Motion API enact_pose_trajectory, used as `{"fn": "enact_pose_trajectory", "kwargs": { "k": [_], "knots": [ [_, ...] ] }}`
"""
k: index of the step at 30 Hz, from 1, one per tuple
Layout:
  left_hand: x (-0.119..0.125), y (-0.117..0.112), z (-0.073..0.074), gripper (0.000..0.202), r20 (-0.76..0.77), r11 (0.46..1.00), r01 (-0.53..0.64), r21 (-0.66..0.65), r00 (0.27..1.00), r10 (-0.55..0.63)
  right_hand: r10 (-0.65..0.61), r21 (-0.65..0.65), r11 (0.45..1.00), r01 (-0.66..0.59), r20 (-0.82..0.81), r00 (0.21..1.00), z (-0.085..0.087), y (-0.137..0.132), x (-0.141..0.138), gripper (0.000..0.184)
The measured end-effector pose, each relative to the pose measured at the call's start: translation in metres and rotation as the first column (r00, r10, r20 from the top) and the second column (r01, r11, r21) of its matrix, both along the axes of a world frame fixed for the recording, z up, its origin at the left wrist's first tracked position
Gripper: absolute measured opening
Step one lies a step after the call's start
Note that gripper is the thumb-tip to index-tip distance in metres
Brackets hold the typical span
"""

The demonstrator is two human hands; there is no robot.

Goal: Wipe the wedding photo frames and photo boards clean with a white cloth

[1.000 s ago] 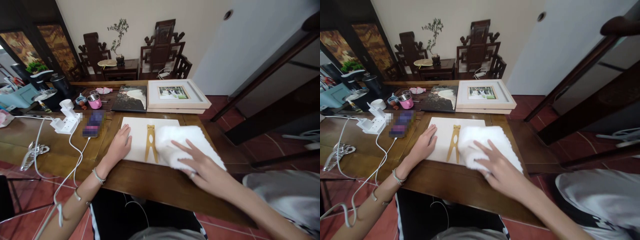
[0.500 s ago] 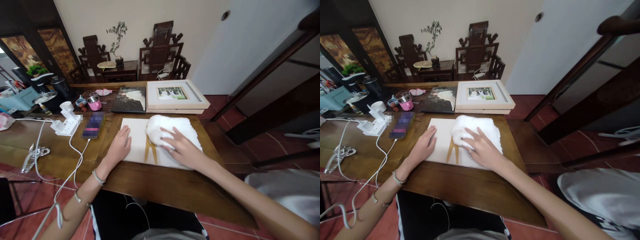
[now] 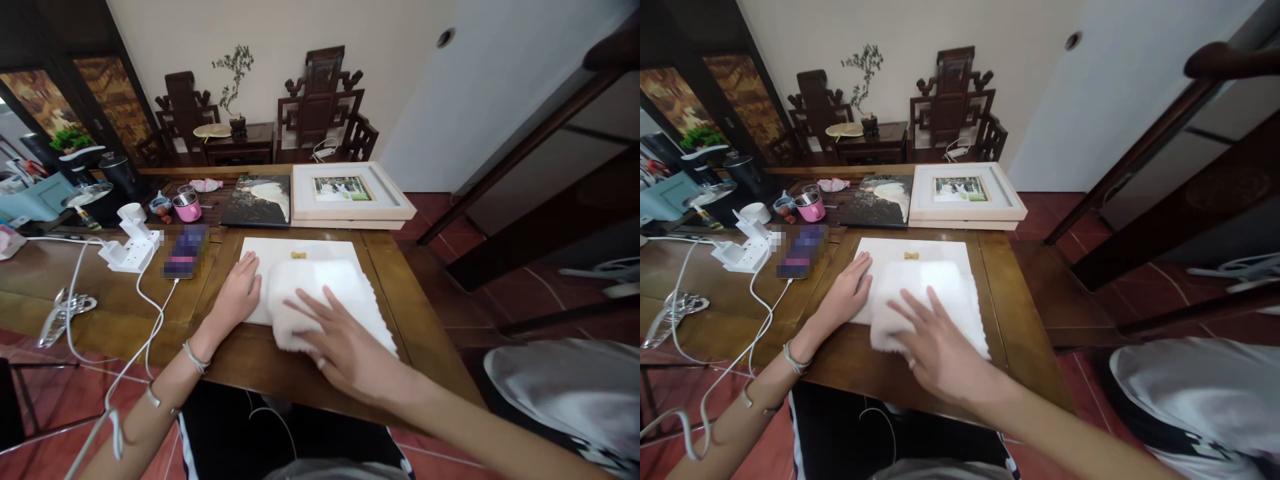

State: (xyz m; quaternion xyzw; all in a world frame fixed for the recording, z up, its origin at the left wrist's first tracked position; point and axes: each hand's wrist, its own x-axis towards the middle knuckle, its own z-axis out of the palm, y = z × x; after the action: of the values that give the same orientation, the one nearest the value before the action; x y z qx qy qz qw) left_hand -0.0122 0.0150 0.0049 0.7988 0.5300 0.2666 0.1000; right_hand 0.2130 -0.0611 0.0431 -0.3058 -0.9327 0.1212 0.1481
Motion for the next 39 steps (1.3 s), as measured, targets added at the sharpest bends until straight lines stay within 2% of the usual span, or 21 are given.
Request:
{"fn": "enact_pose_trajectory", "kwargs": {
  "k": [3, 5, 8, 16, 19, 22, 28, 31, 34, 36, 39],
  "knots": [
    [-0.001, 0.000, 0.001, 0.038, 0.002, 1.000, 0.012, 0.005, 1.000, -0.012, 0.146, -0.011, 0.989, -0.146, -0.014, 0.989, 0.004, -0.017, 0.007, 0.037],
    [-0.001, 0.000, 0.002, 0.038, -0.005, 1.000, 0.012, -0.003, 1.000, -0.012, 0.172, 0.022, 0.985, -0.172, -0.028, 0.985, 0.003, -0.013, 0.011, 0.033],
    [0.000, -0.001, 0.003, 0.039, -0.015, 1.000, 0.002, -0.013, 1.000, -0.002, 0.104, 0.069, 0.992, -0.102, -0.030, 0.994, -0.002, 0.009, 0.014, 0.034],
    [0.000, 0.000, 0.002, 0.041, 0.002, 1.000, -0.004, -0.015, 1.000, 0.004, -0.099, 0.161, 0.983, 0.088, 0.059, 0.993, -0.007, 0.103, -0.002, 0.035],
    [0.000, 0.000, 0.001, 0.041, 0.009, 1.000, -0.002, -0.016, 1.000, 0.002, -0.156, 0.180, 0.974, 0.138, 0.091, 0.984, -0.008, 0.116, -0.015, 0.034],
    [0.000, 0.001, 0.000, 0.042, 0.012, 1.000, -0.004, -0.013, 1.000, 0.004, -0.180, 0.185, 0.971, 0.152, 0.148, 0.973, -0.010, 0.101, -0.025, 0.036],
    [-0.002, 0.001, -0.001, 0.043, 0.018, 1.000, 0.016, -0.006, 1.000, -0.016, -0.031, 0.049, 0.999, 0.024, 0.155, 0.987, -0.001, 0.017, -0.023, 0.037],
    [-0.003, 0.001, 0.000, 0.041, 0.014, 1.000, 0.020, -0.015, 1.000, -0.020, 0.038, -0.055, 0.998, -0.032, 0.124, 0.992, 0.007, -0.010, -0.016, 0.037],
    [-0.002, 0.000, 0.001, 0.041, 0.002, 1.000, 0.019, -0.015, 1.000, -0.019, 0.061, -0.097, 0.994, -0.053, 0.078, 0.995, 0.009, -0.008, -0.007, 0.041],
    [-0.001, 0.000, 0.001, 0.041, 0.002, 1.000, 0.011, -0.008, 1.000, -0.011, 0.035, -0.061, 0.998, -0.032, 0.048, 0.998, 0.007, 0.009, -0.004, 0.045],
    [-0.001, 0.000, 0.000, 0.040, 0.026, 1.000, 0.005, 0.006, 1.000, -0.005, -0.077, 0.021, 0.997, 0.076, 0.073, 0.994, 0.003, 0.045, -0.005, 0.044]
  ]
}}
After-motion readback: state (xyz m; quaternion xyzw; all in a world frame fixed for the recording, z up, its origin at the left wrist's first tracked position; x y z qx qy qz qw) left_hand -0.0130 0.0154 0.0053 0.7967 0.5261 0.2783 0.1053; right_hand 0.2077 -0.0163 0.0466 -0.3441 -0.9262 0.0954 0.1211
